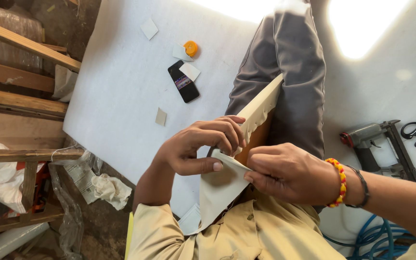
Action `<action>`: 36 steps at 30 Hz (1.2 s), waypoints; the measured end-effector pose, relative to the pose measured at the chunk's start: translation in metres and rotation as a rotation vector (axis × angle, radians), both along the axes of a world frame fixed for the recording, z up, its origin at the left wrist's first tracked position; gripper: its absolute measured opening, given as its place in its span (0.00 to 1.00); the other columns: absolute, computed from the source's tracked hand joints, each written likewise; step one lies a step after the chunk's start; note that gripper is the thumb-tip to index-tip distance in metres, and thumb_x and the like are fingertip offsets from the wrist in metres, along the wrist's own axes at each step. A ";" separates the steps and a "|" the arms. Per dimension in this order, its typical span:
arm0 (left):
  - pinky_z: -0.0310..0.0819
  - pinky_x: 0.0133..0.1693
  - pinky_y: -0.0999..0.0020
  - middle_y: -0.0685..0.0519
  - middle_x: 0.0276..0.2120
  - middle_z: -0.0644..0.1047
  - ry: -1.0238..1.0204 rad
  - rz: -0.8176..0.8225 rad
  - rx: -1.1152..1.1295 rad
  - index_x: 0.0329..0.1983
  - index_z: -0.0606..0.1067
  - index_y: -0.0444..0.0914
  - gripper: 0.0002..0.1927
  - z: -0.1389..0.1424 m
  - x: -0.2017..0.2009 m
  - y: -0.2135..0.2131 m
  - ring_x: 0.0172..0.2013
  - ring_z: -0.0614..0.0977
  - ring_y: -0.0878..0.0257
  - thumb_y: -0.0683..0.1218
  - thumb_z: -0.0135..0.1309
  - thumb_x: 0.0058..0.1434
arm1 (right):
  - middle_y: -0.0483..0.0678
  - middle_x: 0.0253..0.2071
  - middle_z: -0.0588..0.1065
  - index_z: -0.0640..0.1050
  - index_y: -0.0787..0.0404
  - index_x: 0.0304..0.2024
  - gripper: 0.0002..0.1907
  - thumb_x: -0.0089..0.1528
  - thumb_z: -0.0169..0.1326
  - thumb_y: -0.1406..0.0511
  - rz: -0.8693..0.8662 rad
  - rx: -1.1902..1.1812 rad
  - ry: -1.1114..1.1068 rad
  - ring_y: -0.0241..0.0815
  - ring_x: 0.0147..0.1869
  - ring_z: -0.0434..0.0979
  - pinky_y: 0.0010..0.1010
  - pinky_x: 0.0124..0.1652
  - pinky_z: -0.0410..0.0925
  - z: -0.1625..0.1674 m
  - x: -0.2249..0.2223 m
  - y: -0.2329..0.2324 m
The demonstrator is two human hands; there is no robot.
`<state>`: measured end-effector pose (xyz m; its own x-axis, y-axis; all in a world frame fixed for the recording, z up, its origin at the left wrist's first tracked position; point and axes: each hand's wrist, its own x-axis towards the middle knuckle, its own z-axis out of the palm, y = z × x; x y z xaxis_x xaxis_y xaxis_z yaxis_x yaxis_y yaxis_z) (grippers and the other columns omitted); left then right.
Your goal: The person sits on the floor with a foam-backed plywood panel on their lap, trims excess white fabric from the panel edges using scissors, then folds the fabric over the panel edges and staples it in place with a pneumatic nail gun, pressing and smoothing the fabric as they work around the panel.
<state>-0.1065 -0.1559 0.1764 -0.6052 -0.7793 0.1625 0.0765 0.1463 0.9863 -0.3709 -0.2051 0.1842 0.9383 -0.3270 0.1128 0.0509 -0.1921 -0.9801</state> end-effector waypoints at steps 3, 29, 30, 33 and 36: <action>0.59 0.72 0.44 0.45 0.43 0.80 0.016 -0.055 -0.010 0.39 0.76 0.34 0.09 0.005 0.005 -0.008 0.57 0.82 0.48 0.45 0.59 0.63 | 0.49 0.22 0.63 0.67 0.63 0.25 0.16 0.66 0.55 0.65 -0.032 -0.002 -0.002 0.48 0.22 0.65 0.39 0.24 0.62 0.010 -0.001 0.008; 0.77 0.62 0.55 0.48 0.38 0.75 -0.173 0.048 -0.206 0.36 0.73 0.29 0.12 0.030 0.002 0.007 0.43 0.81 0.55 0.44 0.52 0.72 | 0.50 0.23 0.64 0.69 0.64 0.25 0.20 0.69 0.52 0.60 -0.122 -0.144 0.121 0.47 0.25 0.66 0.39 0.29 0.64 0.037 0.013 0.004; 0.77 0.63 0.54 0.48 0.38 0.74 -0.167 0.062 -0.204 0.36 0.73 0.30 0.12 0.030 0.001 0.009 0.42 0.81 0.56 0.44 0.52 0.73 | 0.50 0.23 0.64 0.69 0.64 0.25 0.20 0.69 0.52 0.59 -0.131 -0.164 0.121 0.47 0.25 0.66 0.38 0.29 0.64 0.037 0.014 0.006; 0.76 0.63 0.54 0.48 0.39 0.74 -0.166 0.076 -0.220 0.37 0.74 0.30 0.11 0.030 0.001 0.011 0.43 0.81 0.56 0.43 0.51 0.72 | 0.49 0.26 0.68 0.73 0.63 0.28 0.17 0.67 0.52 0.59 -0.151 -0.199 0.129 0.45 0.27 0.70 0.37 0.28 0.66 0.042 0.017 0.009; 0.77 0.62 0.55 0.47 0.38 0.74 -0.150 0.073 -0.219 0.35 0.73 0.30 0.12 0.030 0.000 0.012 0.42 0.80 0.55 0.43 0.52 0.72 | 0.48 0.28 0.69 0.73 0.64 0.34 0.18 0.65 0.56 0.56 -0.193 -0.129 0.211 0.44 0.28 0.70 0.35 0.28 0.66 0.047 0.022 0.013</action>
